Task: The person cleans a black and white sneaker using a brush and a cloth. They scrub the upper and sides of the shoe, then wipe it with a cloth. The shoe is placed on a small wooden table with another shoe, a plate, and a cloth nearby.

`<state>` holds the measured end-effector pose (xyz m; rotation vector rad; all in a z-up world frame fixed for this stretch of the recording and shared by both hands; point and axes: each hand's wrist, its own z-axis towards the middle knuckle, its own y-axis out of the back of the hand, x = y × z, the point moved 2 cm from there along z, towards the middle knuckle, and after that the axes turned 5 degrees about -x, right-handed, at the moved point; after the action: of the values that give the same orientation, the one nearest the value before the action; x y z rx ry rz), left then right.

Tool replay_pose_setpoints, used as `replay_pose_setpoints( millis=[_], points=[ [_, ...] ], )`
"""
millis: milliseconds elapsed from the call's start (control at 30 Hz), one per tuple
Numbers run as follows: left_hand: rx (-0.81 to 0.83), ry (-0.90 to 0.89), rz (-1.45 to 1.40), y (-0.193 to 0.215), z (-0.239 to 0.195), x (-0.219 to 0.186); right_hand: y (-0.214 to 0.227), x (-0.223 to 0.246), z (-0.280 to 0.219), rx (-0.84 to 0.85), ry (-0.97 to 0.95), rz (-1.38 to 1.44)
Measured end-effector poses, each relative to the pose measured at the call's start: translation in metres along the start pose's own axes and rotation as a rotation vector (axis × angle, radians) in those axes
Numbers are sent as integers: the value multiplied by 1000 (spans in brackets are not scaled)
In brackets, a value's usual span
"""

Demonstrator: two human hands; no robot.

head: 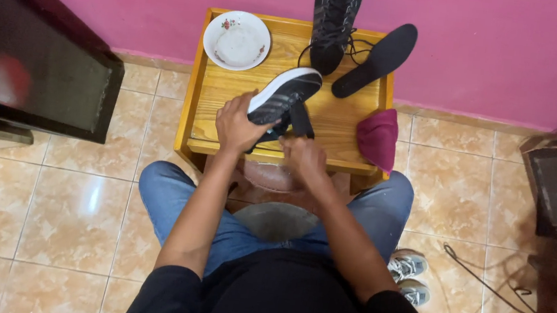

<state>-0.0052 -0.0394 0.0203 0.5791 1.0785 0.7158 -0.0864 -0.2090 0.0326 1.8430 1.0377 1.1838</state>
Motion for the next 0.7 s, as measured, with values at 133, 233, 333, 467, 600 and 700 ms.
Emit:
replay_pose_setpoints(
  millis=[133, 233, 333, 467, 600, 700],
  points=[
    [-282, -234, -30, -11, -18, 0, -24, 7, -21, 90, 41, 0],
    [-288, -295, 21, -11, -22, -2, -16, 0, -30, 107, 175, 296],
    [-204, -279, 20, -8, -23, -7, -23, -22, -27, 14, 56, 194],
    [9, -238, -12, -15, -3, 3, -87, -29, 10, -51, 128, 177],
    [-54, -349, -114, 2, 4, -8, -18, 30, -41, 47, 308, 102],
    [-234, -390, -78, -2, -2, -2, 80, 18, -88, 226, 252, 317]
  ],
)
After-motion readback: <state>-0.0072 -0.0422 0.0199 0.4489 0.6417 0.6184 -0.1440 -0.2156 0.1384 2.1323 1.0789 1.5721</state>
